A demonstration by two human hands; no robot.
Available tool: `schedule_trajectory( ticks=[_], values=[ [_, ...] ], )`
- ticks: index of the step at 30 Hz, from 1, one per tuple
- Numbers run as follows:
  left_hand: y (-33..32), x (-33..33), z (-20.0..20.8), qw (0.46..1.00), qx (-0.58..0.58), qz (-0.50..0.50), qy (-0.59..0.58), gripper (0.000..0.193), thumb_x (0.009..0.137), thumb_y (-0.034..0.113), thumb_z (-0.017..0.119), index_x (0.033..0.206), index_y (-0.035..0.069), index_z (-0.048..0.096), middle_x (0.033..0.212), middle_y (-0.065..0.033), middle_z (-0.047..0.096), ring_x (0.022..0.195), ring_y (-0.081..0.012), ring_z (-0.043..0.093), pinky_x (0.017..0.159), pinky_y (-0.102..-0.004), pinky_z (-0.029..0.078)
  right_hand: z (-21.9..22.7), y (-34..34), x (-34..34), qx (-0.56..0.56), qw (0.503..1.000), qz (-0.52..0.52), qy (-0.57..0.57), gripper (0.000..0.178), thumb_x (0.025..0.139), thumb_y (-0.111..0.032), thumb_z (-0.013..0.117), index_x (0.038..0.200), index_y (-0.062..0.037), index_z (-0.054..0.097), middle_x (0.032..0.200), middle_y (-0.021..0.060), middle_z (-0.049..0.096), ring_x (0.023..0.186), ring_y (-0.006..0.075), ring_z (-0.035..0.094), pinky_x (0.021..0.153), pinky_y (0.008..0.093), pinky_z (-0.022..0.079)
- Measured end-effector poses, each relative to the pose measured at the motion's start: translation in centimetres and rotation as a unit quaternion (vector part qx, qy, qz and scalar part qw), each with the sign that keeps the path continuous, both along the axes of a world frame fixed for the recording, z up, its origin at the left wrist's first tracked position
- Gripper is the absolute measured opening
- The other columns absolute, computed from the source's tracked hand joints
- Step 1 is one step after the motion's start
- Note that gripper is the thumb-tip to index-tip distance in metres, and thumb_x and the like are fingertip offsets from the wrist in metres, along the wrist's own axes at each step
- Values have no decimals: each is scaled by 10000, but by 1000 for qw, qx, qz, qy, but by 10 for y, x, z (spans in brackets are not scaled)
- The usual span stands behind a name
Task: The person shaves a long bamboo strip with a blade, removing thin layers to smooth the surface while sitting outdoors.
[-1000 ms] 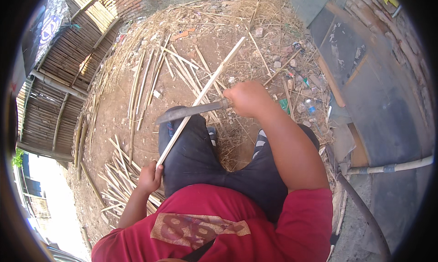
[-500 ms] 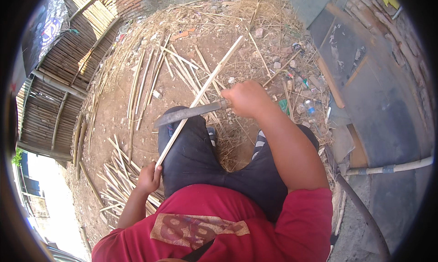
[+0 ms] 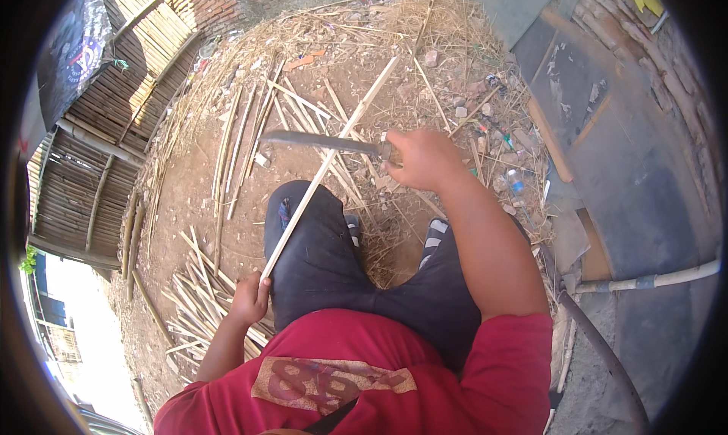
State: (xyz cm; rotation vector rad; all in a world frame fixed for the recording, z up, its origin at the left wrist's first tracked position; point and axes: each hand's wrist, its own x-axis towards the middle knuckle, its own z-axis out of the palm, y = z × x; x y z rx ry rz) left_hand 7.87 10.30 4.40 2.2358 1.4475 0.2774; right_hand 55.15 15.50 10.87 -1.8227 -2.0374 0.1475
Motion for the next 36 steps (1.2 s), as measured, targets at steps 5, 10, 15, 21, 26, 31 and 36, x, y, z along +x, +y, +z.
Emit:
schedule_trajectory(
  ticks=[5,10,15,21,26,31,36],
  values=[
    [5,-7,0,1000,13,5,26,374,1046,320,534,842,7,515,678,-282,588,675,-531,580,596,-566,434,-15,20,-7,1,996,39,-85,131,880,-222,664,967,-124,650,840,138,724,839,362,718,725,491,557],
    [9,-22,-9,999,1,9,34,347,1035,298,555,844,10,524,664,-277,589,665,-525,588,590,-564,443,-24,36,78,-28,935,-337,110,399,860,-204,660,1248,-116,684,1070,198,741,1017,378,710,907,487,555],
    [-7,-28,-15,999,-16,39,8,346,1035,295,549,864,-5,538,704,-303,599,721,-543,596,637,-578,453,-30,30,76,-96,941,-314,86,537,851,-231,689,1352,-47,626,1235,244,687,1174,366,660,999,465,531],
    [-6,-22,-22,999,14,26,36,348,1030,328,557,900,6,525,722,-290,626,709,-542,601,641,-594,462,-20,28,64,-3,927,-331,175,507,861,-270,727,1284,-1,652,1158,247,712,1097,380,686,949,452,534],
    [-19,-16,-20,994,19,76,75,346,1022,345,569,910,23,514,727,-282,638,725,-538,619,641,-601,472,2,16,44,63,945,-234,219,387,855,-261,746,1162,-32,690,999,211,737,937,367,714,841,448,549],
    [-22,-13,-22,996,12,77,43,354,1030,350,560,913,18,519,713,-280,626,700,-520,618,612,-577,464,9,3,-4,1,999,36,-11,225,818,-215,729,1021,-126,698,825,173,705,823,374,704,738,491,550],
    [-5,-25,-16,993,-88,25,-73,423,1072,355,499,865,-11,548,644,-237,568,574,-426,567,572,-482,447,-19,27,8,-49,998,18,31,292,780,-189,765,1040,-72,702,837,202,709,804,396,702,715,468,543]
  ],
)
